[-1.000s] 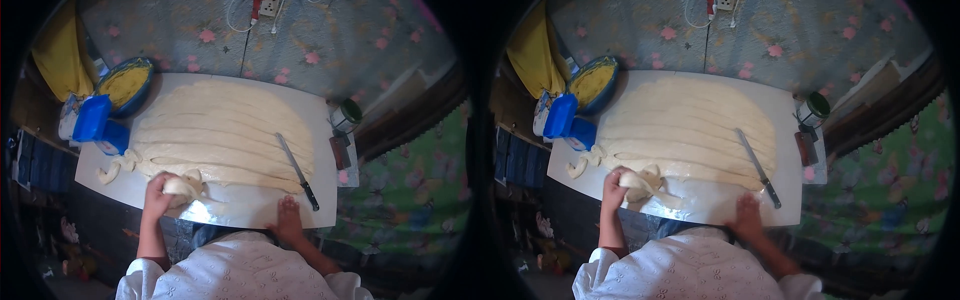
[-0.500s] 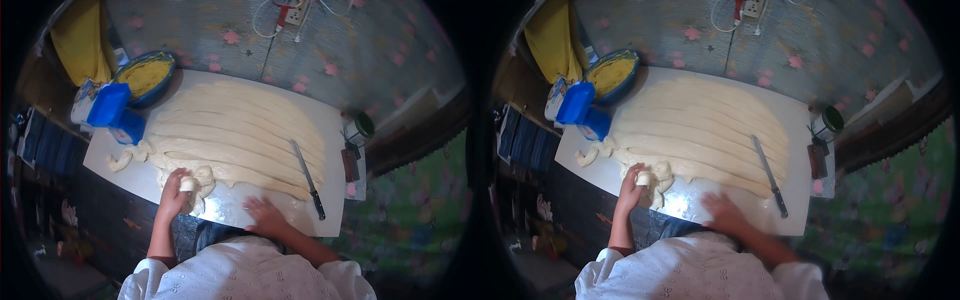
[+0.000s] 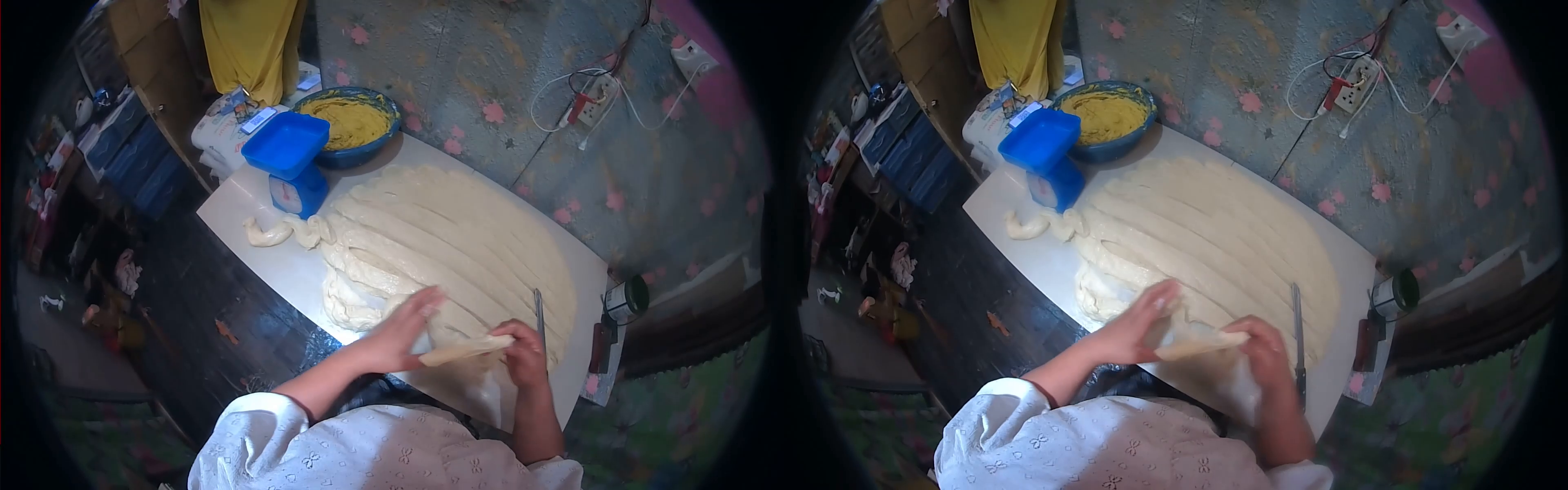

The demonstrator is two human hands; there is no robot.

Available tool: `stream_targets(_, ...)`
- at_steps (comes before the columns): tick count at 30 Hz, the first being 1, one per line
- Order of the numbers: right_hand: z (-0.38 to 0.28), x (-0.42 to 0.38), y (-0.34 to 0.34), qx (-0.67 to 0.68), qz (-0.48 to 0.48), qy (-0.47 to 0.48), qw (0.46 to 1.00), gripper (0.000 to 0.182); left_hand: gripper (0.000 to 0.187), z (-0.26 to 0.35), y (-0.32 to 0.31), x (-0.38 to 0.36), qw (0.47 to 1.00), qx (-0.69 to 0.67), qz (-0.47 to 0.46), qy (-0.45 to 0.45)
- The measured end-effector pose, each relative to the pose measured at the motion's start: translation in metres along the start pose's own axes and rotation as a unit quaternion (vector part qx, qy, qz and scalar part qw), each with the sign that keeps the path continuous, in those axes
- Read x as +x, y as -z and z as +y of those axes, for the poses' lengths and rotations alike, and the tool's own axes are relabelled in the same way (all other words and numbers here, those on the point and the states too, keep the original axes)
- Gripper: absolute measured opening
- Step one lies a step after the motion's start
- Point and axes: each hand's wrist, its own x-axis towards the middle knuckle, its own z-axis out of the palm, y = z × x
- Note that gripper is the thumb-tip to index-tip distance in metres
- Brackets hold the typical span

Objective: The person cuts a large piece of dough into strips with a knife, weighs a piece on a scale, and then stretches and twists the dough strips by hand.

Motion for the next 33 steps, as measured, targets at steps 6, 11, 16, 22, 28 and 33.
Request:
stream_targets(6,-0.073,0.007,0.006,0.319,0.017,0.259,0.911,0.023,0.057,-0.083,-0.005,-0.069,0.928,0.344,-0.011,0.144)
stream_targets(11,-0.037,0.027,0.017,0.115,-0.052,0.139,0.982,0.036,0.039,-0.058,0.009,-0.054,0.959,0.213,-0.033,0.181)
stream_targets(16,-0.006,0.056,-0.070,-0.548,-0.165,0.085,0.815,0.066,0.035,-0.010,0.044,-0.023,0.994,0.054,-0.052,0.078)
stream_targets(22,0.014,0.086,-0.084,-0.173,-0.206,-0.174,0.947,0.048,0.056,-0.030,0.053,-0.017,0.993,0.008,0.072,0.097)
stream_targets(28,-0.061,0.071,-0.069,0.088,-0.066,0.130,0.985,0.050,0.029,-0.095,0.047,-0.029,0.965,0.165,-0.042,0.199)
stream_targets(33,-0.069,0.064,-0.076,0.174,-0.019,0.251,0.952,0.068,0.024,-0.087,0.113,-0.010,0.936,-0.079,0.302,0.161)
